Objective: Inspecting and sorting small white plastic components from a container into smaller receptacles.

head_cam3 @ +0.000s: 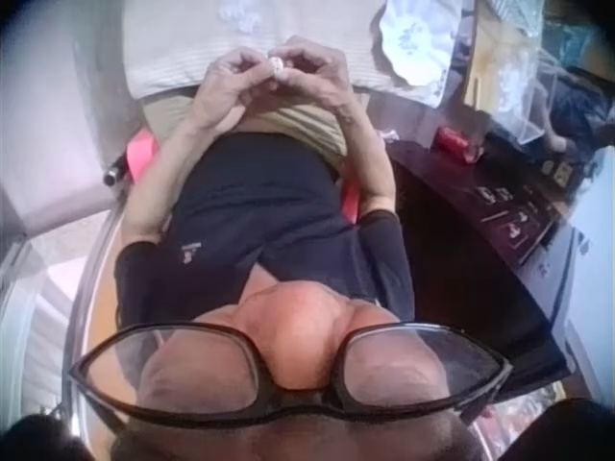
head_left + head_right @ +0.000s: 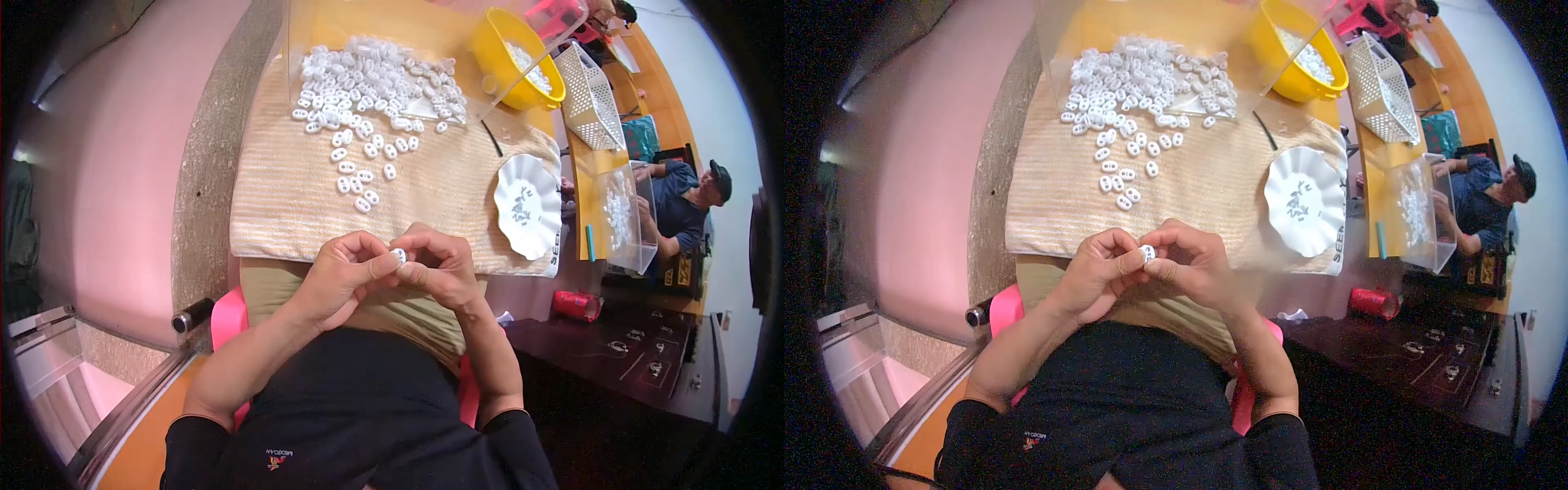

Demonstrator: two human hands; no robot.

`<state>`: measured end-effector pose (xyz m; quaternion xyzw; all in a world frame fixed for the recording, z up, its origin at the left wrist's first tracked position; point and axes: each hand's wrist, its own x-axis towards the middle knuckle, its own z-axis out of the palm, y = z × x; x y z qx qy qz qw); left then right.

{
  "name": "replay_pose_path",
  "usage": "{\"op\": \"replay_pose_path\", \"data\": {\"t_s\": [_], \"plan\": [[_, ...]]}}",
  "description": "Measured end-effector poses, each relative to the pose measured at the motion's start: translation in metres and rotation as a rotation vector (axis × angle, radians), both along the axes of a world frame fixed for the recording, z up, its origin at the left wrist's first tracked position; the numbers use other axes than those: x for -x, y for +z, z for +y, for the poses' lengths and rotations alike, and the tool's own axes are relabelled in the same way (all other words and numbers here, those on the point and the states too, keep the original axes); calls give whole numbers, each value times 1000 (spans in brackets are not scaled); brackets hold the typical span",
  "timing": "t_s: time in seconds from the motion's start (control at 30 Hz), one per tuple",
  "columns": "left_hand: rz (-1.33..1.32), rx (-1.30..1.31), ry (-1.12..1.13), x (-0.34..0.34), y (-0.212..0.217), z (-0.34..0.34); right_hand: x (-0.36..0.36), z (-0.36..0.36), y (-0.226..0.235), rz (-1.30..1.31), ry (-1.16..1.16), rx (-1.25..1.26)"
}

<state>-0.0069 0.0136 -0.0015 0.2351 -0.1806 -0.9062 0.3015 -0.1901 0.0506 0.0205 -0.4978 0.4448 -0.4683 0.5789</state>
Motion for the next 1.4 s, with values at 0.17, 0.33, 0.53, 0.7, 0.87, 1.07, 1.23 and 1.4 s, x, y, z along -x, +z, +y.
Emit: {"op": "replay_pose_path", "data": {"t_s": [0.17, 0.33, 0.53, 0.7, 0.87, 1.07, 1.23, 1.4], "plan": [[7, 9, -29, -2, 1, 0, 1, 0, 8, -149, 70, -141], [13, -44, 10, 2, 7, 0, 20, -2, 15, -29, -100, -163], [-35, -12, 0, 1, 8, -2, 73, -39, 32, 130, -564, 83], [-64, -10, 2, 0, 6, 0, 146, -96, 62, 267, -773, 192], [-65, -10, -15, 3, 5, 3, 209, -161, 80, 473, -872, 260], [-46, -17, 0, 2, 3, 1, 218, -164, 62, 533, -874, 227], [-84, 11, -5, 0, 8, -1, 209, -127, 50, 586, -739, 156], [-98, 17, -17, 2, 7, 1, 222, -88, 45, 627, -700, 79]]}}
